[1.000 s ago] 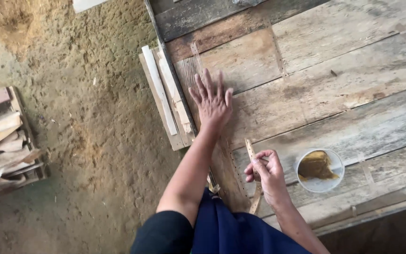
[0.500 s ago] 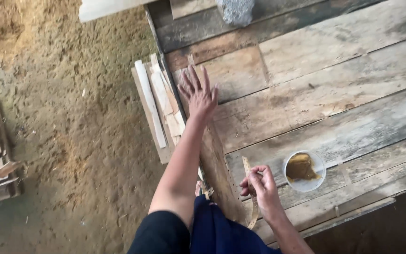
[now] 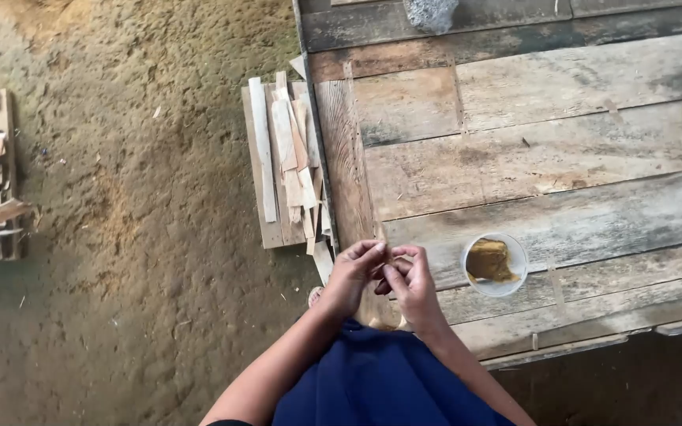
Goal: The person repeatedly dips a perforated wooden strip into a container of brown paste and applies it to a wooden plank on a workbench. They press the strip onto the plank and smooth it with their hands, repeating this process along the plank's length.
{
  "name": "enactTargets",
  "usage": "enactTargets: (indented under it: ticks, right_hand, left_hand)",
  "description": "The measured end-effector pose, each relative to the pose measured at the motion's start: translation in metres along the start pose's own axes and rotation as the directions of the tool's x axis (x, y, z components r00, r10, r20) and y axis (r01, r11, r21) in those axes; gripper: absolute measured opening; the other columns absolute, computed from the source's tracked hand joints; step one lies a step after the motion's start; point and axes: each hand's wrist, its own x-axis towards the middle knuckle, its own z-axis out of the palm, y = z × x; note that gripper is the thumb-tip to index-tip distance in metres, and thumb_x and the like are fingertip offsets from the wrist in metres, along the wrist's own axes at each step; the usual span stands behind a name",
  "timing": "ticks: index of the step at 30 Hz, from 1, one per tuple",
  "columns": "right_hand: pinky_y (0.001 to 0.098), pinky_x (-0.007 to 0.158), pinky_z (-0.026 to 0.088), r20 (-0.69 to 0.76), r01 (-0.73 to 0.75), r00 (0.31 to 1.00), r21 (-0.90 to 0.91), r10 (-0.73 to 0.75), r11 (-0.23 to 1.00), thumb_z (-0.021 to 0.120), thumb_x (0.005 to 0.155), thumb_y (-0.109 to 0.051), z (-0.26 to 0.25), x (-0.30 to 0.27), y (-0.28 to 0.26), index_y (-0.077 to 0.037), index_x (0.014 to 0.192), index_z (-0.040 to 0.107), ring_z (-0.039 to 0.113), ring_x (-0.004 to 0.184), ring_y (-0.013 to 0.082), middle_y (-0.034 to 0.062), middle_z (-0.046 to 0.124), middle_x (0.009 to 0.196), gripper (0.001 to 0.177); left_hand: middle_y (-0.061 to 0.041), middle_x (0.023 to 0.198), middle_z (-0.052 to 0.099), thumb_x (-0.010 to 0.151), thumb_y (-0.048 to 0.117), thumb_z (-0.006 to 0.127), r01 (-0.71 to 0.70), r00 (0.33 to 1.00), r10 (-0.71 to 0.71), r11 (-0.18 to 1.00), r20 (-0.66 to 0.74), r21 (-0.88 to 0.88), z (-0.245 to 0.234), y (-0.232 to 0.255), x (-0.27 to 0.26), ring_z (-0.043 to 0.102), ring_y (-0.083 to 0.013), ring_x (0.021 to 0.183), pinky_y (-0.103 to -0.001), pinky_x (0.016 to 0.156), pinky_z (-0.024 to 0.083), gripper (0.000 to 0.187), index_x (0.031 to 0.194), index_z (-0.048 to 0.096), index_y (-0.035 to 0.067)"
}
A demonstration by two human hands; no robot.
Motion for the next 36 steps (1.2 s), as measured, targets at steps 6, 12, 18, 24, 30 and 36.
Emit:
enactTargets:
  ticks: [6,12,18,24,30,36]
  right_hand:
    - [0.0301,0.065,0.060,0.054,-0.101,0.993,-0.056,0.104,0.993,0.062,0.101,-0.012,-0.012,-0.033,-0.002,-0.006,0.118,0.041,0.075,0.068,0.0200,0.0172,0.077,0.088,0.028]
    - [0.0472,0.111,0.046,0.111,-0.050,0.991,-0.159,0.068,0.986,0.082,0.088,-0.019,-0.070,-0.059,0.007,-0.005,0.136,0.054,0.060,0.125,0.0246,0.0139,0.066,0.129,0.057]
    - [0.0488,0.110,0.046,0.176,0.085,0.983,-0.174,-0.054,0.981,0.073,0.087,0.003,-0.118,-0.084,-0.046,-0.003,0.135,0.055,0.058,0.127,0.0224,0.0111,0.065,0.128,0.052]
    - [0.0311,0.088,0.047,0.127,0.402,0.902,-0.596,-0.412,0.696,0.079,0.084,-0.005,-0.166,-0.100,-0.036,-0.019,0.104,0.080,0.051,0.088,0.0197,0.0006,0.052,0.090,0.024]
    - [0.0285,0.072,0.049,-0.014,0.347,0.924,-0.390,-0.382,0.853,0.078,0.094,-0.011,-0.170,-0.114,-0.109,-0.006,0.085,0.079,0.058,0.074,0.0148,0.0085,0.055,0.073,0.010]
    - [0.0248,0.073,0.052,-0.297,0.064,0.945,-0.250,-0.139,0.966,0.073,0.102,-0.019,-0.203,-0.093,-0.132,-0.007,0.096,0.075,0.057,0.082,0.0043,0.0056,0.074,0.086,0.013]
  left_hand:
    - [-0.008,0.095,0.078,0.098,0.014,0.069,-0.298,0.913,0.355,0.916,-0.199,0.268,0.063,0.036,-0.075,0.074,-0.0176,0.094,-0.024,0.086,0.051,0.007,0.100,0.070,0.008]
    - [-0.007,0.092,0.074,0.097,0.009,0.071,-0.421,0.868,0.486,0.828,-0.100,0.370,0.079,-0.014,-0.098,0.066,-0.0142,0.097,-0.035,0.094,0.053,0.009,0.103,0.073,0.004]
    - [-0.012,0.131,0.061,0.095,0.021,0.072,-0.594,0.747,0.610,0.433,0.265,0.678,0.128,-0.054,-0.121,0.053,-0.0330,0.123,-0.046,0.109,0.040,0.010,0.103,0.074,0.015]
    - [-0.013,0.140,0.053,0.092,0.019,0.072,-0.742,0.583,0.639,0.168,0.501,0.649,0.161,-0.075,-0.126,0.049,-0.0364,0.133,-0.047,0.112,0.038,0.017,0.109,0.073,0.022]
    - [-0.027,0.133,0.063,0.094,0.015,0.073,-0.484,0.833,0.260,0.770,0.489,0.416,0.163,-0.109,-0.104,0.064,-0.0322,0.121,-0.050,0.107,0.047,0.084,0.162,0.025,0.008]
    - [-0.013,0.071,0.074,0.097,0.024,0.072,-0.203,0.957,0.059,0.832,0.283,0.515,0.140,-0.164,-0.072,0.065,-0.0150,0.047,-0.024,0.047,0.050,0.022,0.104,0.073,0.004]
